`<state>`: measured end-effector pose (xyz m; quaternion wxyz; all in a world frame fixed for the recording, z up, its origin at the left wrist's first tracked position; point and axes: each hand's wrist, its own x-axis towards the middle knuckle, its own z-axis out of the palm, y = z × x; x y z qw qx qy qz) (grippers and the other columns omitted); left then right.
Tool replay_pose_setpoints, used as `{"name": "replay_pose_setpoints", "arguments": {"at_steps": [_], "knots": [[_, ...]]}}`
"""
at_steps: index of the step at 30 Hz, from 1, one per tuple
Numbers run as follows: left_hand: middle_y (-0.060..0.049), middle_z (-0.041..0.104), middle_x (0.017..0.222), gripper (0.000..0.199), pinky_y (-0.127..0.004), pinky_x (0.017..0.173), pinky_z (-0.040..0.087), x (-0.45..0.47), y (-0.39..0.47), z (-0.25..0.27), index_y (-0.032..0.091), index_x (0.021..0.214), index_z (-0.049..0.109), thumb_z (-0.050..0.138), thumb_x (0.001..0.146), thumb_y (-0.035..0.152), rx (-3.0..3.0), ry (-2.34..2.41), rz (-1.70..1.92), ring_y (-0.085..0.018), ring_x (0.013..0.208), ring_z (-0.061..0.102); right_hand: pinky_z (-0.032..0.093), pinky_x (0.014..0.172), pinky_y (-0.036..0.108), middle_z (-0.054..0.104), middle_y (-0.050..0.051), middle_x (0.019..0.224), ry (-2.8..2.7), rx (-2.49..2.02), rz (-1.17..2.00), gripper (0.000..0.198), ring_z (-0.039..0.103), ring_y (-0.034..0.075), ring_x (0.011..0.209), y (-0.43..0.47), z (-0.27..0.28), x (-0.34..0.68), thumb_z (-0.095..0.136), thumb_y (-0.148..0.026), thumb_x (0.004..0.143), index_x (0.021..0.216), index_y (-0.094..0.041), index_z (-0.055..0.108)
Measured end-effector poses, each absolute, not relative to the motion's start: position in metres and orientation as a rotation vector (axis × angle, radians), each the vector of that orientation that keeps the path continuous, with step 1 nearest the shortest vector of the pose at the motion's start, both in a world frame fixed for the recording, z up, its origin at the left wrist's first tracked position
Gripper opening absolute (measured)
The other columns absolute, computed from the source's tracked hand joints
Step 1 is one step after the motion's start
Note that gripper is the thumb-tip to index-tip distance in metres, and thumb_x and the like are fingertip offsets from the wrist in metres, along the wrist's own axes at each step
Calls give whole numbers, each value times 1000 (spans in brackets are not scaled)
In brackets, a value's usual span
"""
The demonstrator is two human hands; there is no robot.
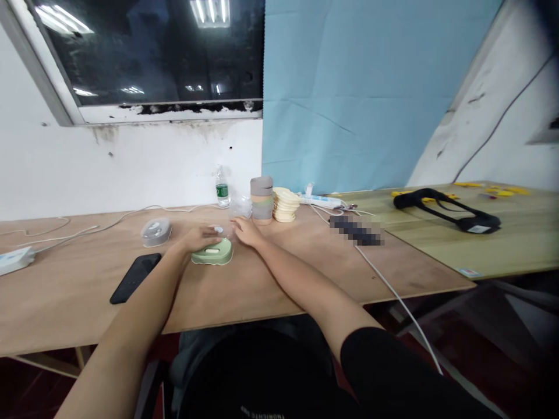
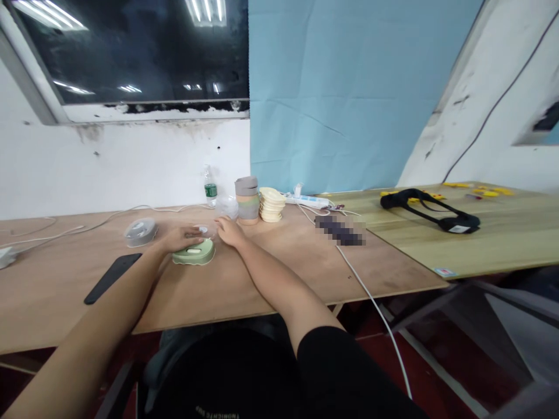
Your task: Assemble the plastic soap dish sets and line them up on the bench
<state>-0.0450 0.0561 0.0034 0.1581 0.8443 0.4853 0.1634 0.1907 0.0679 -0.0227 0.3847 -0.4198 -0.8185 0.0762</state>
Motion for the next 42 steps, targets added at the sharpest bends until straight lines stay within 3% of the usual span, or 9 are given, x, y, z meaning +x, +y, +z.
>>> {"name": "replay_pose_setpoints", "arguments": {"at_steps": [5,12,18,22,25,28,32,38,42], "knots": [[-8,63,124,64,-35,101,42,-49,54,0,22,105,71,62,64,71,2292,1448,658,-29,116,57,41,101,37,57,9,132,-2283,-1193,261,48,54,26,120,70,-22,198,58,-41,85,129,-21,57],[-14,43,144,76,-41,107,35,-48,53,-5,21,122,62,61,66,72,2306,1527,661,-33,128,45,46,93,36,60,2,129,-2381,-1130,271,69,57,29,116,63,-18,196,68,-58,71,133,-31,53],[-17,38,147,83,-40,105,38,-43,49,-5,15,130,54,60,68,69,2287,1488,846,-34,128,45,47,89,34,66,5,119,-2315,-1065,200,54,62,26,107,59,-22,187,62,-59,77,122,-28,63],[-19,41,144,87,-41,101,41,-42,50,-8,12,141,38,55,75,67,2209,1481,995,-32,125,49,47,85,32,67,7,116,-2134,-1069,221,52,63,23,102,54,-19,184,48,-61,86,120,-24,64],[-19,50,136,79,-38,91,48,-44,55,-11,12,139,41,52,79,62,2198,1428,999,-28,107,62,48,78,30,71,5,104,-2038,-1115,219,48,66,21,93,53,-17,185,40,-58,91,113,-24,66],[-13,67,112,53,-35,81,49,-46,59,-11,14,117,59,47,84,55,2293,1485,1033,-24,89,67,48,78,29,72,4,98,-1916,-1114,205,42,66,19,89,53,-15,184,38,-51,95,115,-24,63],[-7,72,90,36,-32,74,48,-46,56,-7,20,94,65,40,89,45,2273,1702,1184,-22,79,67,49,84,31,66,7,115,-1777,-982,106,43,64,17,88,48,-11,178,45,-39,93,131,-20,48],[-8,72,80,47,-33,77,49,-39,46,3,13,126,49,42,88,40,1962,1764,1518,-22,77,69,44,96,33,63,9,116,-1977,-751,-150,33,56,20,107,32,-9,165,45,-29,92,122,-19,57],[-4,69,70,54,-34,78,50,-31,43,5,11,137,38,42,88,35,1936,1657,1549,-21,70,69,45,93,33,67,8,107,-2103,-740,-129,36,58,20,102,33,-13,161,49,-35,92,123,-19,58]]}}
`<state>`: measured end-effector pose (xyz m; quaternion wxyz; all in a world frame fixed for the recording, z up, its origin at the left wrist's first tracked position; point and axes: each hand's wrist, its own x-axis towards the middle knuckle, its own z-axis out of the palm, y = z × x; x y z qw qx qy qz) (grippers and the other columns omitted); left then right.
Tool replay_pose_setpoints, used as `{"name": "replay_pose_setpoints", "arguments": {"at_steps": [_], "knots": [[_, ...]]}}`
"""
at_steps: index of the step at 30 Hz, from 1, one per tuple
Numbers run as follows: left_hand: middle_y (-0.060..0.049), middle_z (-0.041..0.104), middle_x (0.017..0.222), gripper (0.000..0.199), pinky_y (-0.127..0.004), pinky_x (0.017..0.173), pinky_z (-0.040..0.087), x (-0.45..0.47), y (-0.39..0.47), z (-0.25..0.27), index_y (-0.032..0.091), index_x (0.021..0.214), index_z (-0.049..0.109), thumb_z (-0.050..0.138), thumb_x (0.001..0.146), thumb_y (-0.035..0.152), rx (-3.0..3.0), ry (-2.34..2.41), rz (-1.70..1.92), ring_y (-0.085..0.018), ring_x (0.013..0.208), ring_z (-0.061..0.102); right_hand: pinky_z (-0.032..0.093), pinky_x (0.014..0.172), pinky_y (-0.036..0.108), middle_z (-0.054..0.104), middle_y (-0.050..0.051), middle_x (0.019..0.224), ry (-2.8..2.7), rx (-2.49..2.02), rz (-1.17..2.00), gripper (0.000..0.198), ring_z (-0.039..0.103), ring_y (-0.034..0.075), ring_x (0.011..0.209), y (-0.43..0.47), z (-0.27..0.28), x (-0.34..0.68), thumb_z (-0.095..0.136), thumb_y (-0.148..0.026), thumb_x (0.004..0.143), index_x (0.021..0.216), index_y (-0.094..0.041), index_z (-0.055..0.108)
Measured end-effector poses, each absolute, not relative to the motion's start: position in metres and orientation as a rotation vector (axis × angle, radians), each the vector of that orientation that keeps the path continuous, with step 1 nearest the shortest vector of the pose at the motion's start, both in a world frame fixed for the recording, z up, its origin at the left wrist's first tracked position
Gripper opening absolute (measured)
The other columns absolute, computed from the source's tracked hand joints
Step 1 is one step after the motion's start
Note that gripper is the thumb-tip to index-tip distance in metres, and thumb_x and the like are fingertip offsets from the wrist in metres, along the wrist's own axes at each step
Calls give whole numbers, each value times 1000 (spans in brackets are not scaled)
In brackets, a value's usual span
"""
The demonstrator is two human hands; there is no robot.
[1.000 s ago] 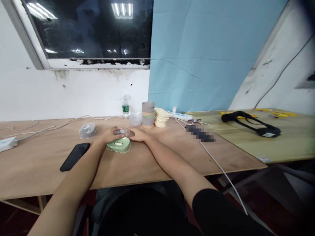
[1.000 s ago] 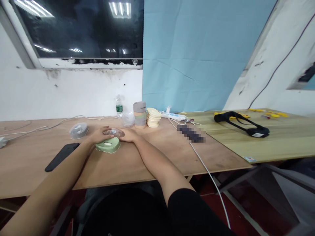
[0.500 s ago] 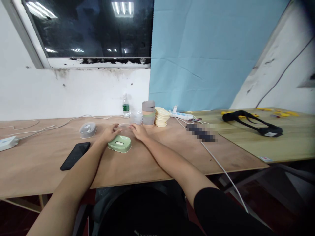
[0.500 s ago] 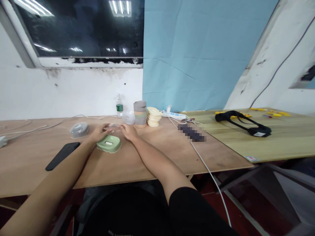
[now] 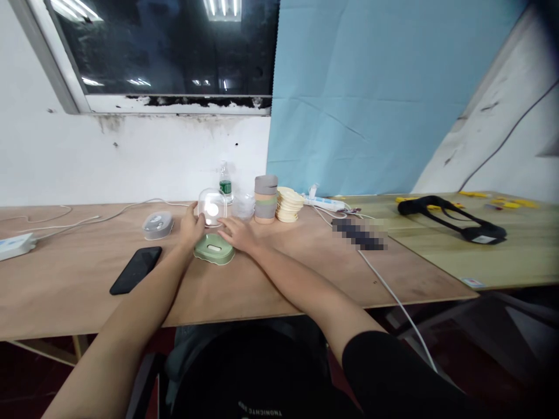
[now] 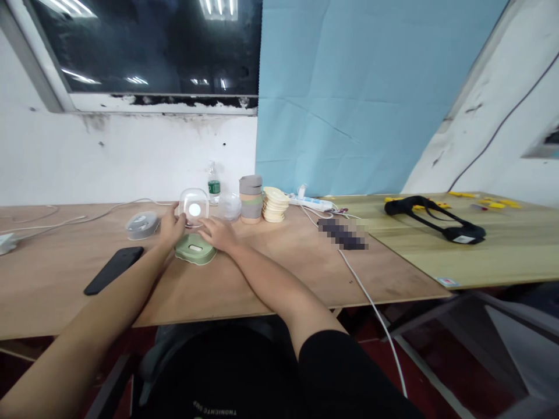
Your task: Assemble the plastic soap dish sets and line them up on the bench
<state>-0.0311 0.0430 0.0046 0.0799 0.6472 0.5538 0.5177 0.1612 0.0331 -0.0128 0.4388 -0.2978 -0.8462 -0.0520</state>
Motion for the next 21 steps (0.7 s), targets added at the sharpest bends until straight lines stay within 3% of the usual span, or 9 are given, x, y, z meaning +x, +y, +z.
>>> {"name": "replay_pose_setpoints", "arguments": {"at_steps": [6,11,17,21], "knots": [[-4,70,75,64,-35,79,50,-22,38,7,10,144,27,39,90,43,1927,1501,1459,-20,66,68,42,96,33,68,7,111,-2085,-940,16,37,60,21,105,40,-14,167,48,-46,92,117,-23,64],[-9,71,93,72,-35,79,50,-13,30,11,12,148,16,36,92,53,1977,1308,1429,-20,75,68,41,97,34,67,9,112,-2031,-949,78,38,58,22,107,45,-8,174,38,-41,97,116,-22,64],[-11,69,104,62,-39,91,45,-10,29,9,14,133,46,40,89,57,2187,1466,1208,-24,98,63,43,93,32,67,9,111,-1785,-1028,10,33,59,21,104,73,-1,196,41,-35,95,113,-19,64],[-11,68,106,58,-37,89,47,-10,31,8,13,126,54,43,88,56,2221,1480,1155,-25,99,63,44,91,33,67,9,110,-1765,-1070,-4,31,61,22,100,94,2,206,43,-28,93,113,-17,63]]}}
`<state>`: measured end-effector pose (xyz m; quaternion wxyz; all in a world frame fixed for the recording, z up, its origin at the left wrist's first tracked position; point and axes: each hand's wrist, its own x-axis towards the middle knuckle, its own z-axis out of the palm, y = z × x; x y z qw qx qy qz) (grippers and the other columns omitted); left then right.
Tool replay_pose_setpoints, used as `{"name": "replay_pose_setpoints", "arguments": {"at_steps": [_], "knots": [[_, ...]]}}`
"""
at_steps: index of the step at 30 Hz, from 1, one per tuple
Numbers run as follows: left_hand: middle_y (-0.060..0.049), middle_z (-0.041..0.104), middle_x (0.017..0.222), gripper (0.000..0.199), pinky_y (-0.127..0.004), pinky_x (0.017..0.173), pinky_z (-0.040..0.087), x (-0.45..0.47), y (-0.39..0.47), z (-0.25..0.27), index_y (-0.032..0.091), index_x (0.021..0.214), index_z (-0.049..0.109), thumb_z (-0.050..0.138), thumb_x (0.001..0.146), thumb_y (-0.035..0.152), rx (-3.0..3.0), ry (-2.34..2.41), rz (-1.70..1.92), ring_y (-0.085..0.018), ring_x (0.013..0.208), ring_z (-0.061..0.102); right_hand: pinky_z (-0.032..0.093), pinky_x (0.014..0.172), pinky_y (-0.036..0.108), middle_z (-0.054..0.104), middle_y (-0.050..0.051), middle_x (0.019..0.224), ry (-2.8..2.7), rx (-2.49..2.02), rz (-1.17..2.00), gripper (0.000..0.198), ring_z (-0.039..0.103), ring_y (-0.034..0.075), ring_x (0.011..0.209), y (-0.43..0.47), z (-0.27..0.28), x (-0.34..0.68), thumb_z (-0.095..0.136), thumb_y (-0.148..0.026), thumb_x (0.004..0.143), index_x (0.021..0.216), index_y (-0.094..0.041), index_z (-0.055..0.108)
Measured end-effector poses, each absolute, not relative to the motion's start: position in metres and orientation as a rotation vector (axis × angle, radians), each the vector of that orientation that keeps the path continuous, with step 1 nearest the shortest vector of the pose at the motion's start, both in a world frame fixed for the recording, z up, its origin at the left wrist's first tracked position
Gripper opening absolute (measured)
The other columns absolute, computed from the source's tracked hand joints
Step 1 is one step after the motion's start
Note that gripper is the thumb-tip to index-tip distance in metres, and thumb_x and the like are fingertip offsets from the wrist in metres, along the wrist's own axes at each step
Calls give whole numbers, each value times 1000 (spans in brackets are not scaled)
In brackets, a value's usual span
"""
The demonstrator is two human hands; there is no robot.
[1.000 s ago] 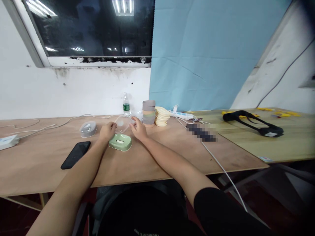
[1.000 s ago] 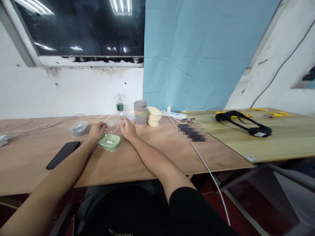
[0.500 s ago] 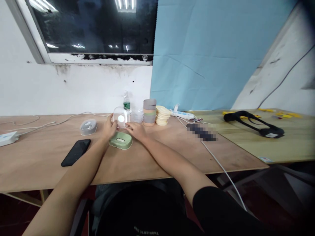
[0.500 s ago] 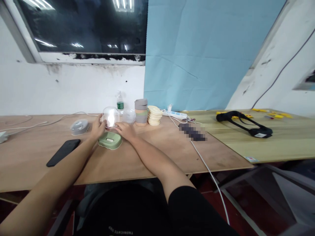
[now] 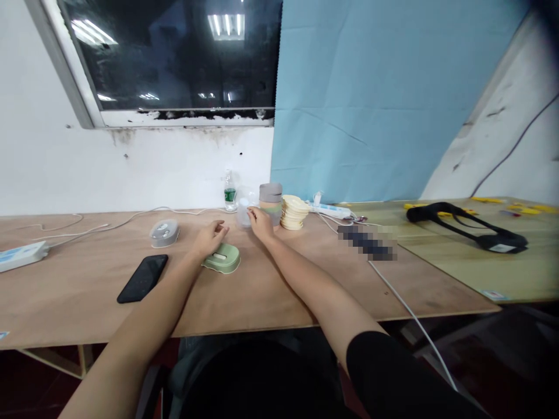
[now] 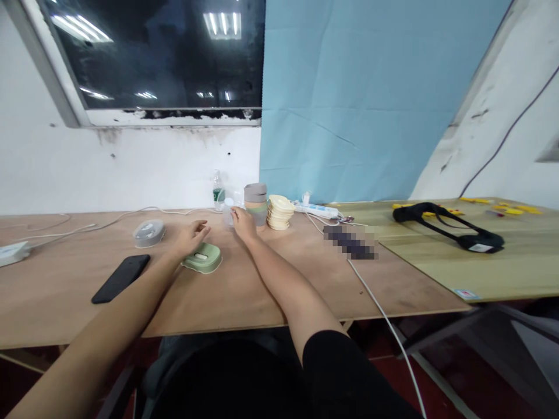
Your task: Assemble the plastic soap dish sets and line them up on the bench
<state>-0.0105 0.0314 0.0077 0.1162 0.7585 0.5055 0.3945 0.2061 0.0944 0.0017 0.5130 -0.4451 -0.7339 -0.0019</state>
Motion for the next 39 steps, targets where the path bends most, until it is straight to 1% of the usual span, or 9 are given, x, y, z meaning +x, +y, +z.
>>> {"name": "replay_pose_setpoints", "arguments": {"at_steps": [8,14,17,20,22,25,29,33,39], "knots": [[-11,69,109,54,-37,89,48,-9,30,7,17,121,58,44,87,56,2357,1513,1037,-26,100,64,46,87,36,70,7,88,-1571,-1336,81,40,63,24,87,107,14,208,46,-31,89,125,-16,57],[-12,67,114,56,-37,90,47,-16,33,8,17,118,61,41,87,59,2366,1569,1027,-27,103,63,46,82,32,68,4,81,-1693,-1236,120,41,62,20,78,73,8,207,44,-35,90,125,-18,56],[-13,69,110,57,-39,87,47,-23,38,3,17,110,65,41,85,62,2335,1701,924,-29,99,64,46,82,31,69,4,90,-1972,-1070,218,49,63,19,81,36,-4,202,51,-46,88,129,-20,52],[-14,70,104,54,-40,87,47,-25,43,-4,17,102,67,43,83,62,2220,1767,957,-30,98,65,42,96,37,60,10,122,-2312,-789,256,74,56,25,111,3,-15,194,67,-59,72,134,-24,48],[-14,71,102,56,-40,86,47,-22,46,-9,16,100,67,41,84,63,2071,1724,1100,-29,97,65,38,102,41,49,14,136,-2403,-760,278,80,47,30,123,-7,-20,187,72,-61,64,131,-22,53],[-15,71,99,65,-38,82,50,-15,50,-12,12,101,65,34,85,67,1767,1591,1263,-27,91,66,38,103,44,46,14,137,-2375,-858,332,65,47,30,124,-3,-24,182,74,-57,65,118,-21,62],[-16,69,107,71,-39,88,49,-9,45,-11,9,110,62,32,85,68,1748,1417,1225,-26,97,66,41,98,39,58,10,124,-2209,-858,411,49,55,24,113,16,-21,189,70,-50,73,112,-21,64],[-12,61,125,67,-42,102,40,-6,31,-7,16,122,59,47,80,66,2268,1295,988,-29,116,56,45,88,32,64,6,106,-2001,-887,426,35,59,19,99,23,-16,202,59,-45,83,108,-20,63],[-15,55,132,86,-40,100,43,-2,24,-2,13,136,46,64,69,64,2404,1277,977,-31,118,54,46,86,31,64,6,101,-1787,-916,395,31,59,19,95,20,-14,205,56,-43,84,103,-19,61]]}}
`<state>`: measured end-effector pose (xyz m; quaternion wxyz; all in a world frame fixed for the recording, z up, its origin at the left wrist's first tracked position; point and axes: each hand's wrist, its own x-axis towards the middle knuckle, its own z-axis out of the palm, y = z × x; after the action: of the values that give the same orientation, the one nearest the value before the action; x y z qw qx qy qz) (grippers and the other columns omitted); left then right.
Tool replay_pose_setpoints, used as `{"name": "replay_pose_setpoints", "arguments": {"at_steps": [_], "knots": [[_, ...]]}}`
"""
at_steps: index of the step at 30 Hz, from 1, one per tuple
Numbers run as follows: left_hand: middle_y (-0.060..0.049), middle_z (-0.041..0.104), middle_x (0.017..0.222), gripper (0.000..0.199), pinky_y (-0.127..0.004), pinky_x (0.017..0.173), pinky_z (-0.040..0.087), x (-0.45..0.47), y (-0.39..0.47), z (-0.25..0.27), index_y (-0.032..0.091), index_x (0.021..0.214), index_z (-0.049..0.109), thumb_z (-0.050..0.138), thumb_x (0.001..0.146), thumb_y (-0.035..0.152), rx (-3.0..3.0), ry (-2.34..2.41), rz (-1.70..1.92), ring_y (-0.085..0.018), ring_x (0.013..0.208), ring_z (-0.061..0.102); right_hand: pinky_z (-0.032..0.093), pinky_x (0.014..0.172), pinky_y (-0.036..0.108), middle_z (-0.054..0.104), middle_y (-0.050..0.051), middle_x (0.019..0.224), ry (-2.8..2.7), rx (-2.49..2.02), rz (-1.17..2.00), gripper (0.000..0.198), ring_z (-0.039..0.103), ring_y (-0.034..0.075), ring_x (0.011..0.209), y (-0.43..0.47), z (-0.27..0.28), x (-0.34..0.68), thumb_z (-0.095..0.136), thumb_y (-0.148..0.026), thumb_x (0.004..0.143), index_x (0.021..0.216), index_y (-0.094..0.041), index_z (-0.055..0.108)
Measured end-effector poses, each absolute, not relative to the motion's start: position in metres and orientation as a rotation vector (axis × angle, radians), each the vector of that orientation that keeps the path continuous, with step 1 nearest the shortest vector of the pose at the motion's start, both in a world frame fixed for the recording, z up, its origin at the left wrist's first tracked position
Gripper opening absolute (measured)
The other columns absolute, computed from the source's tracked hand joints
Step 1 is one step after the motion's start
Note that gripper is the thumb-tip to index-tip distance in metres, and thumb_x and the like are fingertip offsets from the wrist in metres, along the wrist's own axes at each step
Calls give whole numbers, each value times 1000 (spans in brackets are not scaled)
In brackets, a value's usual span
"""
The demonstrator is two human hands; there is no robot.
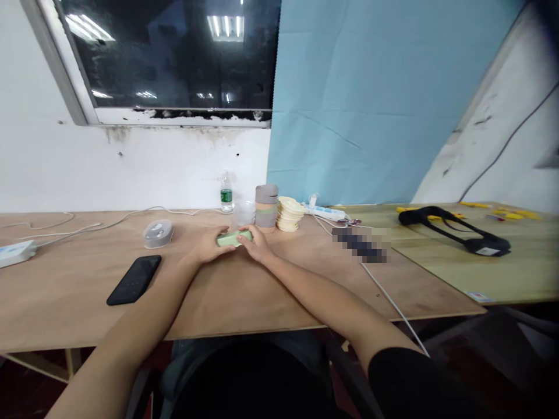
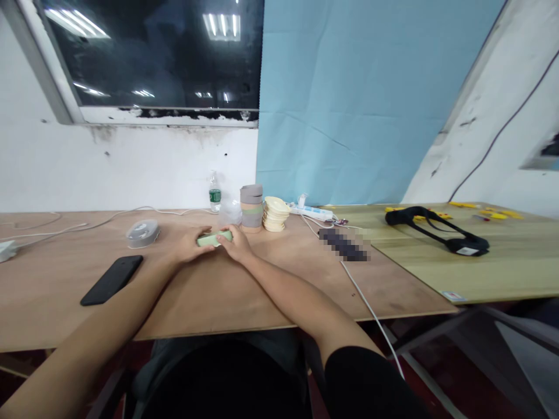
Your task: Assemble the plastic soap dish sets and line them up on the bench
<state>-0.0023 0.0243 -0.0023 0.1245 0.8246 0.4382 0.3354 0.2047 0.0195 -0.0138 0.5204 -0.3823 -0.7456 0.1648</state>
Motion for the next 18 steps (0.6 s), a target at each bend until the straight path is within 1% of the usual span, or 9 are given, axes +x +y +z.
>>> {"name": "replay_pose_setpoints", "arguments": {"at_steps": [2,5,7,9,11,13,16,18], "knots": [[-15,52,135,91,-41,100,43,-4,25,-2,15,138,42,67,66,64,2412,1279,991,-31,119,53,46,88,32,65,6,104,-1747,-931,430,34,60,19,97,21,-14,204,55,-44,84,107,-19,59],[-15,49,138,98,-42,101,42,-8,27,-4,16,140,38,71,61,64,2465,1294,955,-32,120,52,43,96,34,61,8,120,-1736,-948,505,44,57,20,111,26,-14,206,56,-46,84,119,-20,55],[-15,48,139,97,-43,101,42,-10,28,-6,16,141,36,69,64,64,2498,1306,928,-32,120,53,39,102,36,56,10,131,-1776,-960,536,52,51,22,120,29,-15,208,58,-48,83,126,-20,51],[-15,47,140,90,-42,103,40,-12,29,-7,16,141,35,64,70,63,2513,1328,955,-31,122,50,37,105,37,52,11,136,-1819,-970,531,58,48,23,125,30,-16,210,58,-50,82,131,-20,48],[-15,45,141,82,-42,105,37,-13,29,-8,15,141,34,57,78,61,2526,1341,992,-30,127,46,36,105,37,51,11,136,-1830,-969,516,58,47,23,126,31,-18,210,56,-51,84,132,-20,47],[-15,47,140,75,-41,104,38,-12,28,-7,16,141,34,51,83,59,2534,1348,1011,-29,127,46,39,102,36,52,11,136,-1816,-961,516,55,48,22,125,31,-18,210,53,-51,86,132,-20,47],[-14,54,133,70,-42,97,43,-10,24,-3,18,141,34,44,86,59,2515,1426,1007,-30,116,56,45,95,34,53,10,134,-1776,-938,514,53,52,22,120,31,-18,209,50,-49,88,132,-21,47],[-13,60,125,65,-42,91,46,-8,22,0,18,137,40,41,87,60,2463,1535,1027,-31,107,61,45,94,34,55,10,130,-1740,-931,430,50,54,22,115,30,-18,209,52,-47,87,130,-20,48]]}}
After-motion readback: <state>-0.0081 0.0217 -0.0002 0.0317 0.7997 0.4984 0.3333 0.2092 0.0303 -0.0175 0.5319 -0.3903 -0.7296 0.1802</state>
